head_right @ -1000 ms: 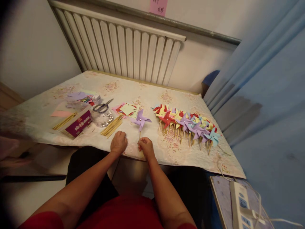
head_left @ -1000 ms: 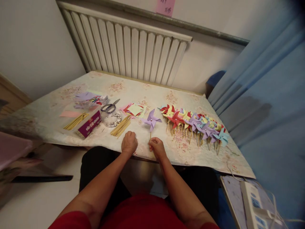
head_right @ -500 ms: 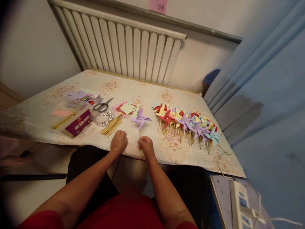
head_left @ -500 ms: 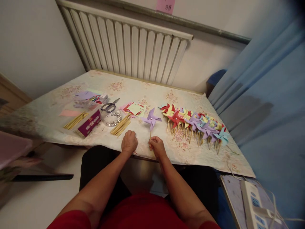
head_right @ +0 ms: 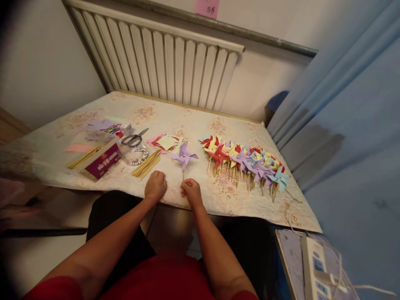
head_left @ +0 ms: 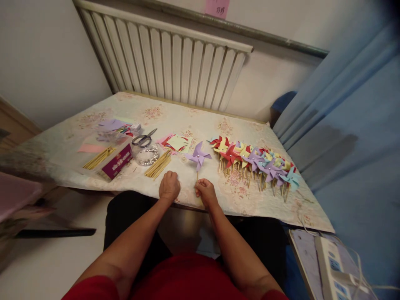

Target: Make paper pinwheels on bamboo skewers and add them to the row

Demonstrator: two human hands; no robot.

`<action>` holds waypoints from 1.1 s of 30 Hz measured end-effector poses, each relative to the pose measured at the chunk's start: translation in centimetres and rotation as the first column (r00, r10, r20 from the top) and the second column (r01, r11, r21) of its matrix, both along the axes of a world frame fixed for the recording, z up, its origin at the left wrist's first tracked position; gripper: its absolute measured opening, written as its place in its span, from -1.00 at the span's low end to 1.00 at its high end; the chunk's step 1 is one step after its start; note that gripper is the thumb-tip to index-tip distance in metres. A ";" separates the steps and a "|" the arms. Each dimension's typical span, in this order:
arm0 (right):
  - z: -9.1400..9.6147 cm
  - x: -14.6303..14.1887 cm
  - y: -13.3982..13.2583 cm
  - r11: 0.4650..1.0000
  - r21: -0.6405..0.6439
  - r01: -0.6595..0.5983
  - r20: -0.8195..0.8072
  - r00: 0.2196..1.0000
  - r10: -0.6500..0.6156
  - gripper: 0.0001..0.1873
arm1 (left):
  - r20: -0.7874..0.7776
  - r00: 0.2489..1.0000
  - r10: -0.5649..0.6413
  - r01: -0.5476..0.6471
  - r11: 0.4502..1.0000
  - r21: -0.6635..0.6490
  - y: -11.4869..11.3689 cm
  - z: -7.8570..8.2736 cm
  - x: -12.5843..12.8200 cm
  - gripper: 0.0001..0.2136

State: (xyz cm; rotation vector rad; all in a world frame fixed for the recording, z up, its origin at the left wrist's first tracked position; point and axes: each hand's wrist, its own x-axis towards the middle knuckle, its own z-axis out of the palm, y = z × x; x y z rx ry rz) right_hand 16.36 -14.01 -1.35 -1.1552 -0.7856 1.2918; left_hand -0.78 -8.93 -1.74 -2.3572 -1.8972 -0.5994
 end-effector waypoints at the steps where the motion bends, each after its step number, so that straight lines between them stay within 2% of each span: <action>1: 0.0 0.0 0.0 1.000 0.001 -0.001 -0.002 1.000 0.001 -0.78 | -0.002 1.000 0.000 0.000 1.000 0.006 0.0 0.0 0.0 -0.89; 33: 0.0 0.0 0.1 1.000 -0.005 0.001 0.007 1.000 -0.001 -0.77 | 0.007 1.000 -0.004 0.004 1.000 -0.030 -0.2 0.5 0.1 -0.86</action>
